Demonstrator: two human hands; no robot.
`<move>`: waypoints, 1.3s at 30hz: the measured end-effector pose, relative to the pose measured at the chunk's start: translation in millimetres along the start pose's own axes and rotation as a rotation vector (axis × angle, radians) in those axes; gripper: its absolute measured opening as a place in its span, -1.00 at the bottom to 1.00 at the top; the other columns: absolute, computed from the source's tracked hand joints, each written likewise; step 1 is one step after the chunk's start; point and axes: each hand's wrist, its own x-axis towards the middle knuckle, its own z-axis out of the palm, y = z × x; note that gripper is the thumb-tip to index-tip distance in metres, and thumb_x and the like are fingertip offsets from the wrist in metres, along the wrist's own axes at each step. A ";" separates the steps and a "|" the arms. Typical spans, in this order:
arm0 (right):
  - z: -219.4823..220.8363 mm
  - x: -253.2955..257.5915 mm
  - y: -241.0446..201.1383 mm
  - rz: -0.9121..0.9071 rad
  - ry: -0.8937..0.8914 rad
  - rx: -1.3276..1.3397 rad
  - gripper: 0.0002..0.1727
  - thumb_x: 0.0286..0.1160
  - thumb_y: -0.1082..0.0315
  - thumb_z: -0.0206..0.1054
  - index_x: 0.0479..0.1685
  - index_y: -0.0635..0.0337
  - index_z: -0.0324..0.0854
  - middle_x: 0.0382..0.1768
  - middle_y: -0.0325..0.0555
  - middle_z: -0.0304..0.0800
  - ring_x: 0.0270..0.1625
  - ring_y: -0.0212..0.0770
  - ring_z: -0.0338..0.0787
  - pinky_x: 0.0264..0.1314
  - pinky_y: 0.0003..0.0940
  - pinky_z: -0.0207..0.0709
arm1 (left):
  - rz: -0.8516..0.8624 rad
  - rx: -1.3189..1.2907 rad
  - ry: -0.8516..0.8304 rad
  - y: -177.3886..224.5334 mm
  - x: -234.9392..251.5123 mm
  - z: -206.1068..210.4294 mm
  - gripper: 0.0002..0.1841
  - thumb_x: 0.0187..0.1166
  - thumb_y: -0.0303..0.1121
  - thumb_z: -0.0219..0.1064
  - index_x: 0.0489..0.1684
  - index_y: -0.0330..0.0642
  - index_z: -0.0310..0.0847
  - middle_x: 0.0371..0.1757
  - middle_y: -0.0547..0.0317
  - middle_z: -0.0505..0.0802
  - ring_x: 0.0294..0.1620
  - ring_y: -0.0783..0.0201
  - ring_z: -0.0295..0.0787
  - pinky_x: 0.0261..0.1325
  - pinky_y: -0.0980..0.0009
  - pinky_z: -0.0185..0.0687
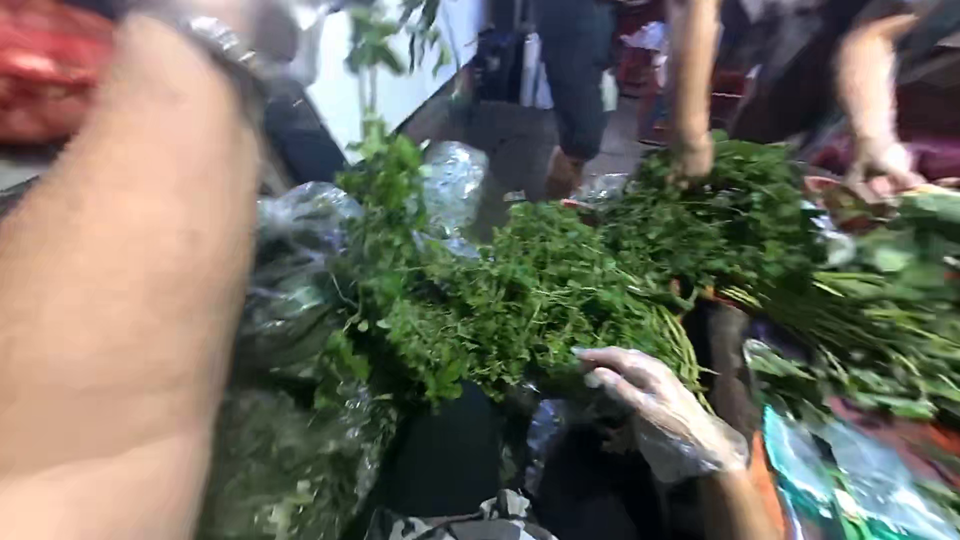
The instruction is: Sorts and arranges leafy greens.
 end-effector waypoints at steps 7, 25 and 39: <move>17.9 -6.2 1.2 0.053 -0.008 0.051 -0.63 0.67 0.22 0.23 0.29 0.16 0.76 0.14 -0.19 0.88 0.21 -0.40 0.80 0.38 -0.35 0.64 | 0.416 -0.224 -0.049 58.7 -9.5 171.0 -0.63 0.61 -0.23 0.36 0.30 -0.21 0.65 0.16 0.01 0.83 0.17 0.23 0.78 0.31 0.24 0.66; -92.3 118.4 69.7 0.331 0.077 -0.195 -0.40 0.71 0.24 0.26 0.69 0.24 0.34 0.45 0.19 0.64 0.46 0.02 0.67 0.55 0.03 0.48 | -0.700 -0.243 0.049 -121.6 -298.6 215.3 0.27 0.27 -0.07 0.60 0.89 -0.35 -0.37 0.84 -0.56 -0.14 0.84 -0.47 -0.16 0.77 -0.28 -0.07; 14.8 259.3 104.6 0.487 -0.177 -0.312 0.00 0.48 -0.33 0.31 0.89 -0.09 0.08 0.73 0.28 0.27 0.66 0.35 0.41 0.60 0.40 0.29 | -0.561 -0.304 -0.434 -89.8 -131.4 319.6 -0.06 0.67 -0.25 0.28 0.92 -0.23 -0.39 0.83 -0.48 0.04 0.84 -0.36 -0.02 0.77 -0.27 -0.08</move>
